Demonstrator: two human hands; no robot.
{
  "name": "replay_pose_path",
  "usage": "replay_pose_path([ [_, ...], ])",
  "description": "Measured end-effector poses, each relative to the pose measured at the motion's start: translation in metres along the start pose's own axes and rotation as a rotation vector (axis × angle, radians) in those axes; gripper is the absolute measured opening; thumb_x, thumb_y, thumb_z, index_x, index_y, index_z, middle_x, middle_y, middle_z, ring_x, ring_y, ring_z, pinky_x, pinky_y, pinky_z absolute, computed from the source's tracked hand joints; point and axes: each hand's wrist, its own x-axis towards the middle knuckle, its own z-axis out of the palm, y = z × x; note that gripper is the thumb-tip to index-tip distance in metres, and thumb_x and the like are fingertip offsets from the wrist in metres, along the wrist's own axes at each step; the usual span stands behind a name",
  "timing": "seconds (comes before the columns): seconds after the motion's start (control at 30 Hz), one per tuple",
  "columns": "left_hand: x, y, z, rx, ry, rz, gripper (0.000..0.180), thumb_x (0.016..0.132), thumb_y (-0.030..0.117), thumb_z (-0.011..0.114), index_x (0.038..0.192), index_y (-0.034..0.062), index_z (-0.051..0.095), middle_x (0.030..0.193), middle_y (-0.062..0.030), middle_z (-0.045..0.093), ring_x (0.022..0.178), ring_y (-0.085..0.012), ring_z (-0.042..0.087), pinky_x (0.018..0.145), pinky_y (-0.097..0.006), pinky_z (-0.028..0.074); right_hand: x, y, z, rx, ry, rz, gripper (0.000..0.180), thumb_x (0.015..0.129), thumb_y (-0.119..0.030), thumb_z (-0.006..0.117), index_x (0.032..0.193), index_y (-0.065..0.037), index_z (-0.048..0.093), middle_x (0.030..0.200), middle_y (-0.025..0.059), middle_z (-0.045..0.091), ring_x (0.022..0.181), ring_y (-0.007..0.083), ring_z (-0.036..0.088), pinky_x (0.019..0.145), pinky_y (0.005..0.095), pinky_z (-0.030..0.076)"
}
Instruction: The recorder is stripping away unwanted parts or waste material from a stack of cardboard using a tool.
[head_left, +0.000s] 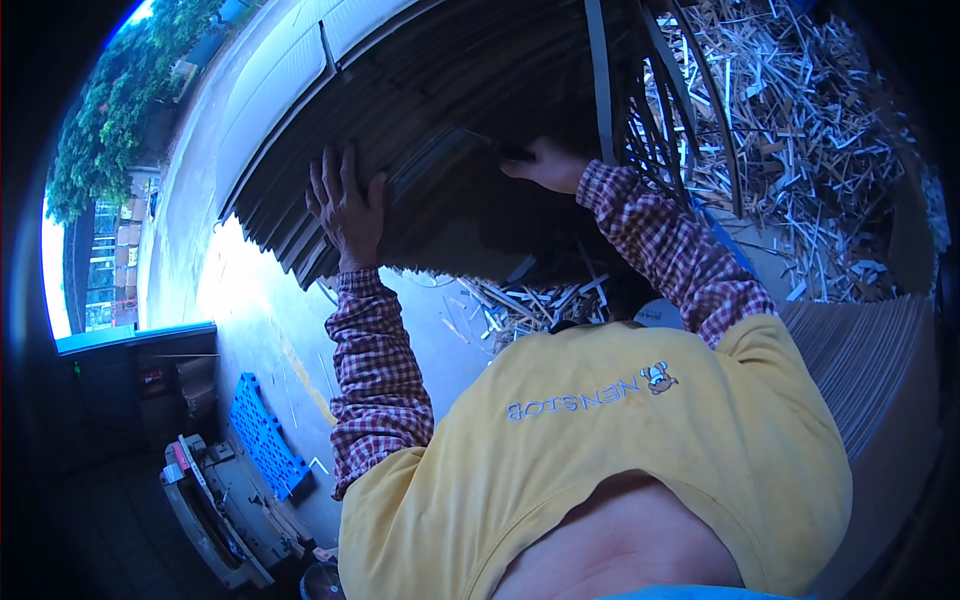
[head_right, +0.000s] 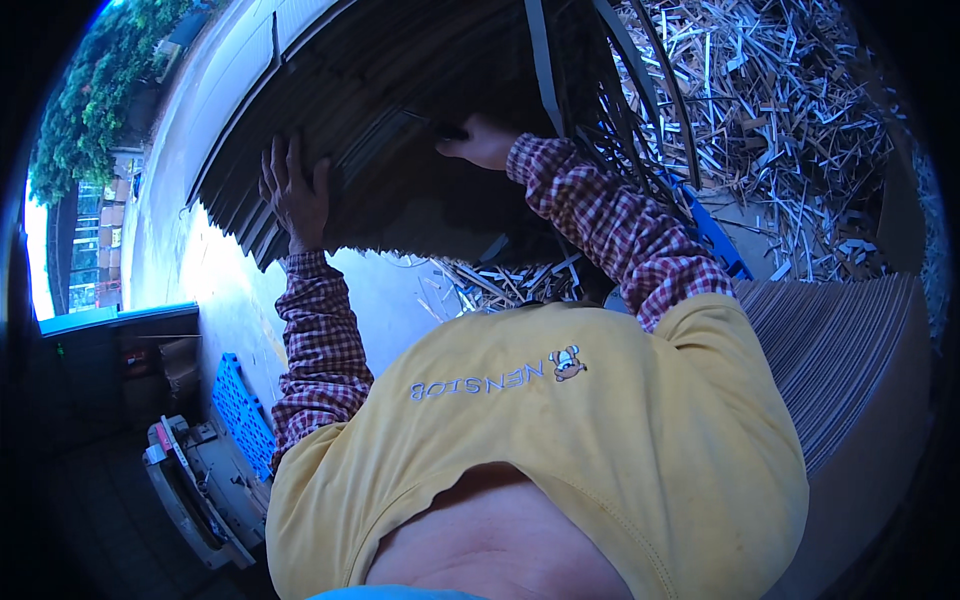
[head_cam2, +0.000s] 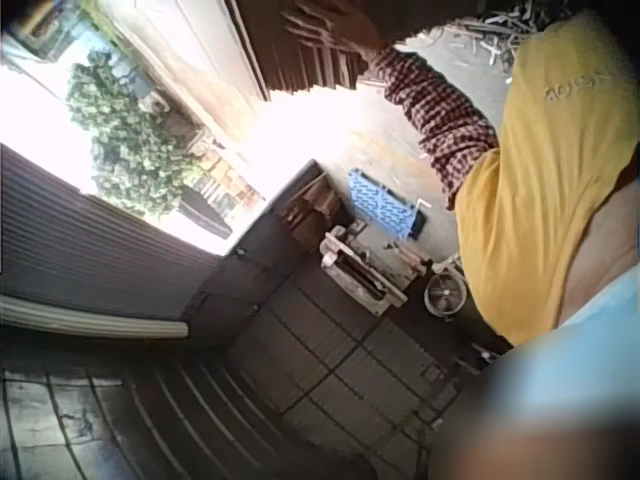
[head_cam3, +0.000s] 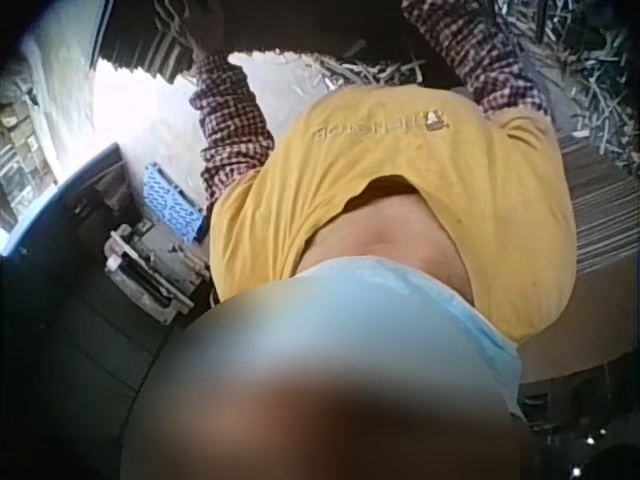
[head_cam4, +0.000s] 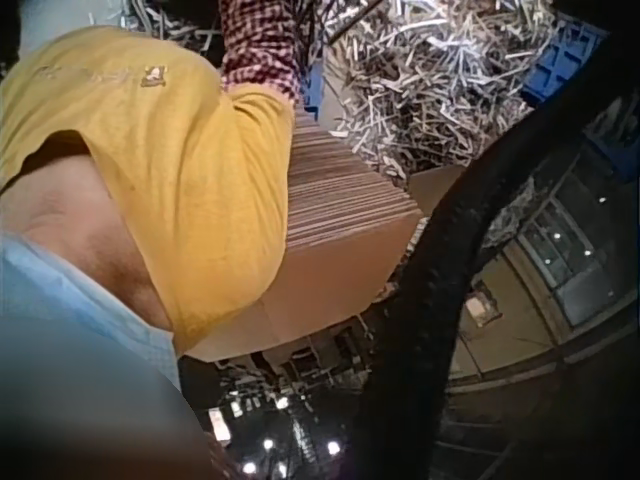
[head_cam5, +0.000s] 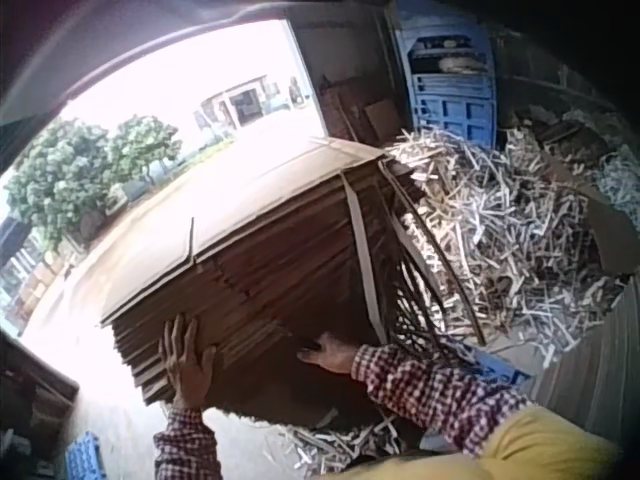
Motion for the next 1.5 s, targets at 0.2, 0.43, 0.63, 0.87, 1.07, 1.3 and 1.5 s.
replay_pose_path([
  [0.2,-0.001,-0.001,0.003,0.030,-0.013,-0.012,0.053,0.081,0.043,0.058,0.127,0.0201,0.046,0.136,-0.0097,0.036,0.126,-0.0342,0.030,0.102,-0.053,0.020,-0.005,-0.009,0.004,0.083,0.017,-0.071,0.037,0.084,-0.040,0.056,0.091,-0.005,0.064,0.082,0.0095,0.061,0.085,0.0211,0.058,0.078,0.0354,0.044],
  [0.43,0.002,-0.003,0.005,0.010,0.009,-0.010,0.052,0.080,0.041,0.059,0.127,0.0207,0.046,0.135,-0.0098,0.037,0.126,-0.0345,0.031,0.102,-0.052,0.020,-0.015,-0.022,0.006,0.259,-0.047,0.003,0.038,0.086,-0.039,0.054,0.099,-0.004,0.060,0.097,0.0088,0.061,0.093,0.0201,0.056,0.081,0.0375,0.044],
  [0.63,0.005,-0.001,0.001,-0.043,0.019,-0.032,0.052,0.077,0.038,0.062,0.124,0.0208,0.049,0.135,-0.0093,0.039,0.125,-0.0338,0.032,0.103,-0.050,0.021,-0.003,-0.029,0.018,0.481,-0.028,-0.003,0.036,0.084,-0.038,0.055,0.096,-0.005,0.060,0.095,0.0079,0.062,0.092,0.0176,0.056,0.074,0.0379,0.047],
  [0.87,0.008,-0.001,-0.001,-0.090,0.034,-0.076,0.047,0.074,0.035,0.066,0.118,0.0196,0.056,0.132,-0.0077,0.043,0.125,-0.0327,0.034,0.103,-0.048,0.022,-0.003,-0.025,0.038,0.422,0.068,-0.068,0.029,0.086,-0.032,0.055,0.086,-0.003,0.062,0.079,0.0089,0.063,0.072,0.0179,0.060,0.062,0.0320,0.047],
  [1.07,0.006,-0.013,0.003,-0.163,0.028,-0.151,0.046,0.071,0.031,0.070,0.114,0.0187,0.058,0.132,-0.0074,0.043,0.126,-0.0323,0.033,0.105,-0.046,0.022,-0.009,-0.007,0.063,0.160,0.361,-0.293,0.030,0.082,-0.027,0.059,0.077,0.003,0.059,0.067,0.0166,0.059,0.064,0.0297,0.061,0.056,0.0358,0.045],
  [1.3,0.007,-0.012,0.008,-0.171,0.026,-0.167,0.045,0.072,0.029,0.069,0.114,0.0188,0.059,0.132,-0.0076,0.043,0.126,-0.0328,0.033,0.105,-0.046,0.022,-0.036,-0.005,0.048,0.157,0.184,-0.205,0.029,0.080,-0.026,0.060,0.086,0.002,0.059,0.085,0.0239,0.059,0.080,0.0354,0.059,0.067,0.0398,0.046],
  [1.5,0.005,-0.019,0.001,-0.137,0.004,-0.136,0.048,0.071,0.029,0.069,0.116,0.0182,0.057,0.132,-0.0077,0.043,0.126,-0.0340,0.033,0.104,-0.046,0.023,-0.127,0.290,0.093,-0.165,-0.128,0.402,0.050,0.075,-0.036,0.063,0.112,-0.005,0.055,0.104,0.0198,0.059,0.094,0.0288,0.058,0.084,0.0373,0.044],
])
